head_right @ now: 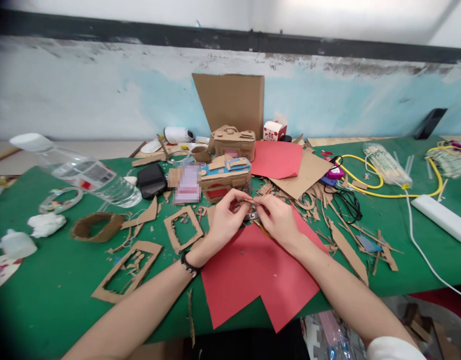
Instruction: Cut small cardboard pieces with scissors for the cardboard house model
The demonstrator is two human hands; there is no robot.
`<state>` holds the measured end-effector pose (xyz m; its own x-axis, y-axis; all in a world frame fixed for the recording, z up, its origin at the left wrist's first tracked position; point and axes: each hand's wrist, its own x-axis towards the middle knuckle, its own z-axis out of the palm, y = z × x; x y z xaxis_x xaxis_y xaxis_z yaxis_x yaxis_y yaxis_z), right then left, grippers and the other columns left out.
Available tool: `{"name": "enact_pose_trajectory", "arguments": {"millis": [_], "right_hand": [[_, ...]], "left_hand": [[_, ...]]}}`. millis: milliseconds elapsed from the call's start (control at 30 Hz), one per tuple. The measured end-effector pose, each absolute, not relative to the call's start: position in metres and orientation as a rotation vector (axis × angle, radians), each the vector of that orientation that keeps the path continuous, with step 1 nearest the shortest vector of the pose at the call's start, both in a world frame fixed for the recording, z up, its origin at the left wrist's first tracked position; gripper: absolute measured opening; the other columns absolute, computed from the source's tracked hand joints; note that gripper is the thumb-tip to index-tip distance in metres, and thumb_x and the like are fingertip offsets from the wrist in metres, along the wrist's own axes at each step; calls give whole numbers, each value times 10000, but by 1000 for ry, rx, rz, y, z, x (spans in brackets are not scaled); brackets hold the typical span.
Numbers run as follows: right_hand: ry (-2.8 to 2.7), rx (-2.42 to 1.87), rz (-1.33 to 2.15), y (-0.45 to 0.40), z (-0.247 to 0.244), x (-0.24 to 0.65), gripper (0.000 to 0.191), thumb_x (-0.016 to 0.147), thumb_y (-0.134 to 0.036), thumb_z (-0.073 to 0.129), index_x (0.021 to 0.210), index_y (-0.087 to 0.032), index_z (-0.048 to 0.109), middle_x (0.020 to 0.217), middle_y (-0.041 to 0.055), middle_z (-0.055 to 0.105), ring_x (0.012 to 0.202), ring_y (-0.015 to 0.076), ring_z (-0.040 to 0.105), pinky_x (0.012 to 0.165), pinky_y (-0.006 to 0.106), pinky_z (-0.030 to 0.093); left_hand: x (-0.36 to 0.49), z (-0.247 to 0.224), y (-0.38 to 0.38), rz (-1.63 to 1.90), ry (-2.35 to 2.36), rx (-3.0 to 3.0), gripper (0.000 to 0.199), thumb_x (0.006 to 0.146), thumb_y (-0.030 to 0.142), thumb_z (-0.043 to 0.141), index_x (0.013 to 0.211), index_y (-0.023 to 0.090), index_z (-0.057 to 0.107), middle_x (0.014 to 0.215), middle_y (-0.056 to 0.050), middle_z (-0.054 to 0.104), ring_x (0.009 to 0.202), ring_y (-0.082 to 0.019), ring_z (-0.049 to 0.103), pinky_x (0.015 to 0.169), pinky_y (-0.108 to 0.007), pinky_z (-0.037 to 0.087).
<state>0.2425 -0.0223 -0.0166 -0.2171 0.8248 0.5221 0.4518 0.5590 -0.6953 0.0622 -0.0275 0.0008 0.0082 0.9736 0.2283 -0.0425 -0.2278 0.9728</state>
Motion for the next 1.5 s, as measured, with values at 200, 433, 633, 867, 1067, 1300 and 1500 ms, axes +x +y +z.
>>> {"name": "enact_pose_trajectory", "arguments": {"millis": [200,433,633,867,1067,1300,1500], "right_hand": [[-1794,-1098,545,-26,-13,241,153,1077,-319,639,1174,-278,750,1109,96,826,964,290,797,877,456,654],[-1839,-1128,387,-26,-9,240,150,1101,-342,606,1076,-240,713,997,83,809,872,252,776,758,355,603],[-1937,-1169,79,-27,-14,240,206,1118,-313,567,970,-222,679,855,73,771,772,243,753,691,334,550],[-1867,-1048,351,-17,-18,243,90,1086,-307,656,1114,-234,700,1002,67,804,860,235,791,769,348,643],[-1906,-1028,265,-20,-23,241,85,1075,-290,655,1079,-242,724,991,85,802,883,250,784,771,363,658],[-1805,-1030,630,-13,-14,250,194,1100,-358,638,1258,-280,719,1148,70,819,1007,241,818,844,373,691],[-1594,-903,1185,-11,-8,249,230,1086,-479,648,1219,-299,700,941,17,766,783,196,781,640,308,674]], "left_hand": [[63,-2,-28,1391,1028,1345,67,940,275,743,967,220,717,890,-21,738,779,-169,686,743,-275,553],[64,-4,-28,1419,1102,1494,9,937,217,699,940,218,707,862,-12,720,775,-168,689,695,-258,534],[68,-7,-29,1494,1245,1729,62,942,169,652,911,216,675,881,-20,720,832,-171,706,752,-269,541],[64,-3,-26,1463,1195,1576,25,968,230,668,989,216,673,915,-13,753,847,-168,739,781,-273,575],[62,1,-30,1479,1258,1677,37,959,196,659,934,213,681,905,-12,759,848,-162,737,784,-267,566],[59,-1,-25,1335,1054,1515,144,974,320,710,1053,206,751,973,-41,787,804,-170,736,741,-278,610],[56,3,-22,1261,890,1254,226,928,369,777,1056,189,728,746,6,718,672,-151,702,685,-271,609]]}}
